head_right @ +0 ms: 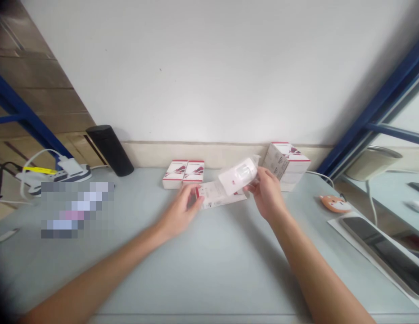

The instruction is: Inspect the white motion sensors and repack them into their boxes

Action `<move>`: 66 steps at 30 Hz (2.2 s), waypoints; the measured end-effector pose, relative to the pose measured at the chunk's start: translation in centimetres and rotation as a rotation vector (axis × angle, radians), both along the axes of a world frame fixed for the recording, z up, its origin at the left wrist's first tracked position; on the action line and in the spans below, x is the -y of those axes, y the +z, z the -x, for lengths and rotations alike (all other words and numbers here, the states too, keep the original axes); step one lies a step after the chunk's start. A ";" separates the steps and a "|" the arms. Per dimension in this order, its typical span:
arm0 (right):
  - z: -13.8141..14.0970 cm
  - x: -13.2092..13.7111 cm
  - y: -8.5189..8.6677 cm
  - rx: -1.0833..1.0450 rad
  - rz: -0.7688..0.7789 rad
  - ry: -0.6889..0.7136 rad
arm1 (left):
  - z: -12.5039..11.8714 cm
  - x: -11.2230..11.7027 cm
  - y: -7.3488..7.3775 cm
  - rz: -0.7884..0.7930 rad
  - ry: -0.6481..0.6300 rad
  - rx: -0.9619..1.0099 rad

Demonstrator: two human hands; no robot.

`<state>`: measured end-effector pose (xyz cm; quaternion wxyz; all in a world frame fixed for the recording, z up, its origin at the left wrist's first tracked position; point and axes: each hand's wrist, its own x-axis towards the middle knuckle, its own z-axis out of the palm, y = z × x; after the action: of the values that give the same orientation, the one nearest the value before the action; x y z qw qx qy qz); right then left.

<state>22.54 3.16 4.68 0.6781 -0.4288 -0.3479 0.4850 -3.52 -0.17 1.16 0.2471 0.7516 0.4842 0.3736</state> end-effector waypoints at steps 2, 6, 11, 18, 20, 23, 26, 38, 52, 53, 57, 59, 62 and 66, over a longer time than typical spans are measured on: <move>0.5 0.3 0.0 -0.013 0.022 0.026 | 0.0 0.4 0.4 0.000 -0.123 -0.008; 1.0 0.2 -0.6 -0.016 0.046 -0.046 | -0.2 1.3 0.8 -0.036 -0.346 -0.169; 1.6 -0.4 -2.2 0.008 0.049 -0.104 | -0.3 1.4 0.3 -0.007 -0.363 -0.228; 3.5 0.5 -2.0 0.044 -0.053 0.070 | -1.0 0.7 -0.2 0.225 -0.172 0.387; 3.8 1.0 -1.7 0.056 -0.055 0.119 | -1.2 0.5 0.1 0.275 -0.131 0.574; 4.1 1.6 -1.4 0.082 -0.060 0.208 | -1.2 0.3 0.9 0.388 -0.085 0.717; 4.1 2.0 -1.0 0.151 -0.115 0.264 | -0.9 0.1 1.6 0.544 -0.145 0.861; 4.3 4.5 1.5 0.698 -0.357 -0.139 | -0.3 -0.6 1.3 1.080 -0.302 1.062; 0.8 -0.1 -1.2 0.279 -0.034 -0.197 | 1.0 -1.1 2.2 0.980 -0.323 1.093; 0.7 -0.2 -1.5 0.356 -0.005 -0.189 | 1.0 -1.2 2.1 0.980 -0.322 1.094; 0.7 -0.3 -2.5 0.641 -0.099 -0.295 | 0.9 -1.5 1.7 0.986 -0.282 1.117; 0.9 -0.1 -2.6 0.739 -0.183 -0.315 | 0.9 -1.5 1.6 0.982 -0.260 1.120; 1.9 0.6 -2.2 0.815 -0.221 -0.224 | 0.7 -1.3 1.8 0.957 -0.250 1.105; 3.7 1.9 -1.6 0.796 -0.182 0.104 | 0.4 -1.0 1.8 0.916 -0.242 1.082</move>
<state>18.82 1.25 3.06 0.5003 -0.5031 -0.6458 0.2823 -3.89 0.86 2.96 0.7826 0.3306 0.3153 0.4229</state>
